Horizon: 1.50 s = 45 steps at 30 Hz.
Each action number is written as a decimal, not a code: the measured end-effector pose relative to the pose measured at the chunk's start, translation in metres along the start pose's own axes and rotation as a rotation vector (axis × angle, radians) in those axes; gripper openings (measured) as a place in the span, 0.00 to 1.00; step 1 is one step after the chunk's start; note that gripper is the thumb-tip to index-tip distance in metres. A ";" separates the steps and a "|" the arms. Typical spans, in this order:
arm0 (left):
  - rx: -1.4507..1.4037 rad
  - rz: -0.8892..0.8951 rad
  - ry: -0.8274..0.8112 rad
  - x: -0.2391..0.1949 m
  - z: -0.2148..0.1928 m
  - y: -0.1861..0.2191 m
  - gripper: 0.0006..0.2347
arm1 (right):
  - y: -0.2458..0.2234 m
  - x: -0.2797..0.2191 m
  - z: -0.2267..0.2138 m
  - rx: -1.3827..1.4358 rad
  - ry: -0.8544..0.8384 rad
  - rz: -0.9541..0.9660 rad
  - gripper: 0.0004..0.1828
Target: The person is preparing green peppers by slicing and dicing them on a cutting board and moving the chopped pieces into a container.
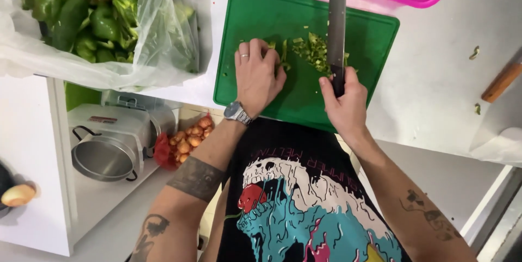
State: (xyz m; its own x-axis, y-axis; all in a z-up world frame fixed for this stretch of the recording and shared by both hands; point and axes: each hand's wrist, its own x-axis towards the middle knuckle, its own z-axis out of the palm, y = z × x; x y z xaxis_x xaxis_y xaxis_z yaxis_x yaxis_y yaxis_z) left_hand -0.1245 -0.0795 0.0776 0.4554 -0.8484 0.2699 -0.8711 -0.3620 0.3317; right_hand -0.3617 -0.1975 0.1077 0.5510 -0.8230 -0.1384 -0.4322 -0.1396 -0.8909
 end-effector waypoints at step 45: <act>0.163 -0.111 -0.140 -0.037 0.046 -0.029 0.42 | -0.003 -0.002 -0.004 -0.692 -0.480 -0.015 0.24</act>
State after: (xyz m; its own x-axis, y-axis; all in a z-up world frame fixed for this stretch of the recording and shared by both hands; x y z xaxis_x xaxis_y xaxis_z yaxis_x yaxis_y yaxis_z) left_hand -0.1248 -0.0553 0.0164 0.5297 -0.8412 0.1086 -0.8406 -0.5037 0.1991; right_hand -0.3644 -0.1983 0.1127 0.7359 -0.5172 -0.4370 -0.6767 -0.5831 -0.4495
